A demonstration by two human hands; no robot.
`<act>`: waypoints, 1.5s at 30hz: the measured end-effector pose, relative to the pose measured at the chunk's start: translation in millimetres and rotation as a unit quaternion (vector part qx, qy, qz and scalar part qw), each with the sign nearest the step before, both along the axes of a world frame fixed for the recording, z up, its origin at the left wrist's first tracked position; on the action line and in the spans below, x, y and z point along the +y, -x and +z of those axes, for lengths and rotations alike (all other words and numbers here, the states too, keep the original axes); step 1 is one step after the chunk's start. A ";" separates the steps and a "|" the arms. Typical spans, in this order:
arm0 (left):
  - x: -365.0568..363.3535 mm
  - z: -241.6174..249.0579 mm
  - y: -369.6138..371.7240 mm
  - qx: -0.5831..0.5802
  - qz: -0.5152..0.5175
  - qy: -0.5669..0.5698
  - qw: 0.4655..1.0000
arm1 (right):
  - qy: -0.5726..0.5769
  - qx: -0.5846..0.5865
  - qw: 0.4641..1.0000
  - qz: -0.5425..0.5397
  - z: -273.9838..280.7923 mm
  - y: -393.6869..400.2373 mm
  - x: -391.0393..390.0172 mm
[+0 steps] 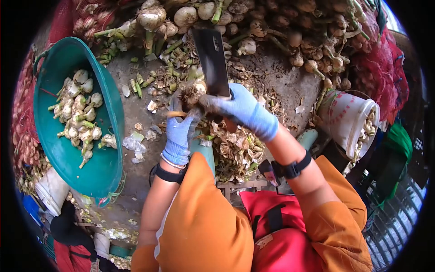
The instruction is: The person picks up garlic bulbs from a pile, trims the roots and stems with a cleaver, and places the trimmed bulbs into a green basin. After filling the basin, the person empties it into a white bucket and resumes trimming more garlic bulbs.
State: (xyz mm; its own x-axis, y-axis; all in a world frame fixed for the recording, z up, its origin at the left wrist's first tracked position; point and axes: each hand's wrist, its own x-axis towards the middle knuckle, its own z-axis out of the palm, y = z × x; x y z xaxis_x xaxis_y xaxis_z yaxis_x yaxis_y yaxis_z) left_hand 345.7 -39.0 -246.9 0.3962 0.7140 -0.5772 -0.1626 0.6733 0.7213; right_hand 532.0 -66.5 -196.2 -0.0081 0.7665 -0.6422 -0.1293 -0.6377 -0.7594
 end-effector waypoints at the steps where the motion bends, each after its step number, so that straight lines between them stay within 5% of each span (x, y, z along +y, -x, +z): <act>1: 1.3 6.5 2.6 -0.037 0.018 0.009 0.999 | -0.079 -0.150 0.985 0.032 8.0 0.9 -1.4; 2: 1.1 10.3 5.9 -0.074 0.036 0.018 0.996 | -0.156 -0.295 0.941 0.063 12.5 0.0 -3.5; 4: -8.4 -8.3 18.0 -0.125 0.015 -0.022 0.992 | -0.220 -0.348 0.909 0.069 12.6 0.3 -8.9; 6: -10.6 -13.1 24.3 0.071 -0.091 -0.105 0.988 | -0.226 -0.423 0.857 0.189 27.7 0.8 -10.7; 7: -11.8 -12.9 28.5 0.249 -0.207 -0.405 0.855 | -0.239 -0.452 0.834 0.205 29.7 1.3 -10.9; 11: -5.0 -19.2 22.3 0.161 -0.188 -0.303 0.920 | -0.243 -0.536 0.759 0.277 40.5 2.3 -9.6; 26: -3.9 12.6 10.1 0.114 -0.140 -0.227 0.957 | -0.296 -0.497 0.772 0.263 42.3 9.3 -11.0; 28: -8.2 24.8 22.5 0.110 -0.131 -0.217 0.961 | -0.299 -0.488 0.796 0.199 43.8 7.0 -10.6; 37: -9.1 43.8 8.1 0.072 -0.098 -0.175 0.977 | -0.307 -0.485 0.770 0.278 46.3 6.9 -9.4; 42: -19.6 65.9 22.7 0.057 -0.078 -0.153 0.984 | -0.290 -0.471 0.794 0.251 39.9 5.6 -6.4; 45: -7.1 66.2 4.6 0.042 -0.067 -0.142 0.987 | -0.156 -0.504 0.817 0.232 4.1 -20.6 -3.4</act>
State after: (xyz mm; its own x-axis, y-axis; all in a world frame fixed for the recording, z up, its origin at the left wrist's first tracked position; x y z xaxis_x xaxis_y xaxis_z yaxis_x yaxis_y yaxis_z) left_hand 341.1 -46.2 -180.7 0.4580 0.7959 -0.3959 -0.0179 0.4535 0.8911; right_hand 552.7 -70.0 -192.1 0.0688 0.9587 -0.2760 0.8625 -0.1962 -0.4664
